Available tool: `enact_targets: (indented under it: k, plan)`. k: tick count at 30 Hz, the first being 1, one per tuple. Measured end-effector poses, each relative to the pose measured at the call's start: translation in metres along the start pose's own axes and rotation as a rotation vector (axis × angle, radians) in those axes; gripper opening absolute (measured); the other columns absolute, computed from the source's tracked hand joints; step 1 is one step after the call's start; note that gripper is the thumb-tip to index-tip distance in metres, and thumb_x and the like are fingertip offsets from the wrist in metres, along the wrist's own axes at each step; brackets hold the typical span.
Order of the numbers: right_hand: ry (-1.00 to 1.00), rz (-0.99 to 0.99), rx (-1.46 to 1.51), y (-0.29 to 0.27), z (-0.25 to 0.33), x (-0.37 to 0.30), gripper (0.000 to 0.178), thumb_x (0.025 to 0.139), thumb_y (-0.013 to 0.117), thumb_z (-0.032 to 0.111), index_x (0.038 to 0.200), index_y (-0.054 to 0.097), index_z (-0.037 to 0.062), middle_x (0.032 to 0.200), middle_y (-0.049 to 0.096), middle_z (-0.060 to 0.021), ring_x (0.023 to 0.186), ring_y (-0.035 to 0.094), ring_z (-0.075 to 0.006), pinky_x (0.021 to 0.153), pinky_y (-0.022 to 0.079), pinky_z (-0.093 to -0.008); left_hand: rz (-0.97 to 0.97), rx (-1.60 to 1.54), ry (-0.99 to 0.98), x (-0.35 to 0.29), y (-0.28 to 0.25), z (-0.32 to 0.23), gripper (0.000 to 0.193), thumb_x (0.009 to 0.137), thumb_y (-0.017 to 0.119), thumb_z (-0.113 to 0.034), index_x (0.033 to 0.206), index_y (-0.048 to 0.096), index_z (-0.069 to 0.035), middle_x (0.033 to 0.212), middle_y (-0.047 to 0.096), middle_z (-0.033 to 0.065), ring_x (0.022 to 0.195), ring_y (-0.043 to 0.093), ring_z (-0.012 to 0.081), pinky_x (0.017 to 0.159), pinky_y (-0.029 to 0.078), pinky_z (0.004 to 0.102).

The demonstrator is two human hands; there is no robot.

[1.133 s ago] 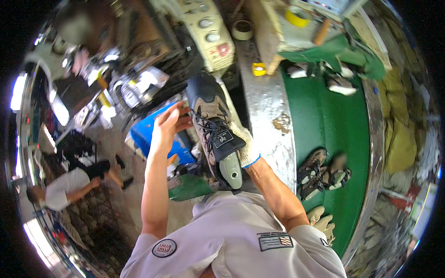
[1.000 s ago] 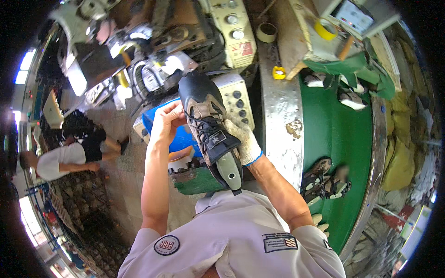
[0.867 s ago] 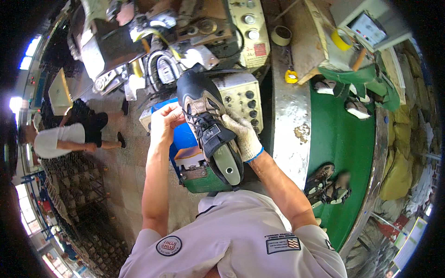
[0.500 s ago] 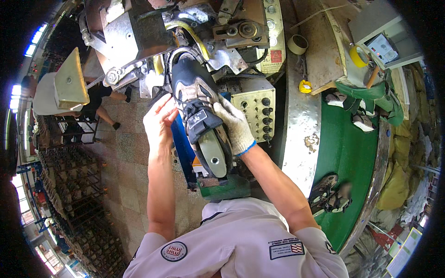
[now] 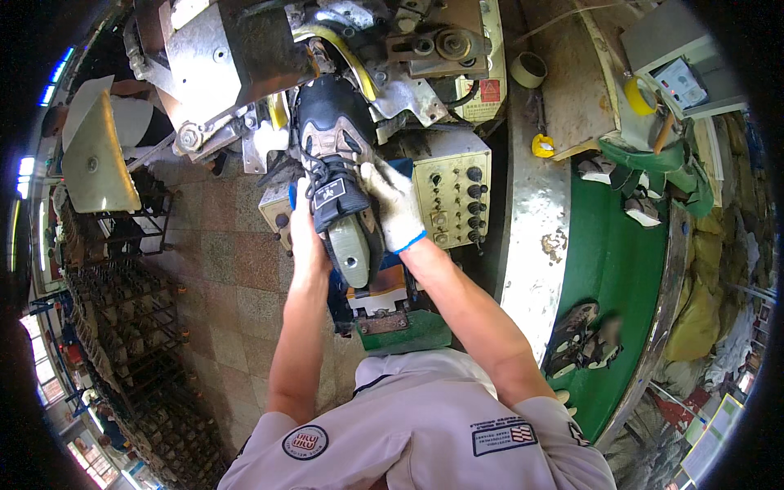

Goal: The person picks up shoes and shoe components from a conveyor belt, places them into a lasting machine to shape the upper, and returns the processed shoes to the belt.

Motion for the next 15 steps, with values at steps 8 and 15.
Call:
enact_targets:
  k: [8,15]
  plan:
    - [0.008,-0.043,0.065,0.001,0.002,0.001,0.036,0.1,0.066,0.024,0.126,0.065,-0.0016,0.11,0.069,-0.0019,0.095,0.061,-0.0089,0.086,0.049,-0.0254,0.124,-0.143,-0.066,0.004,0.009,0.019,0.049,0.105,0.045,-0.05,0.125,0.063,-0.009,0.11,0.07,0.0063,0.095,0.068,0.0203,0.085,0.057,0.0382]
    - [-0.002,-0.069,-0.016,-0.002,0.007,0.001,0.035,0.099,0.067,0.026,0.12,0.068,-0.0021,0.102,0.069,-0.0007,0.088,0.059,-0.0078,0.08,0.048,-0.0241,0.151,-0.216,-0.041,0.01,0.016,0.026,0.047,0.107,0.041,-0.048,0.127,0.061,-0.01,0.111,0.069,0.0049,0.095,0.068,0.0182,0.084,0.058,0.0363]
Point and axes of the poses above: each hand's wrist, its own x-axis towards the middle knuckle, its own y-axis out of the palm, z = x × y, the point moved 10 cm from there along x, towards the middle knuckle
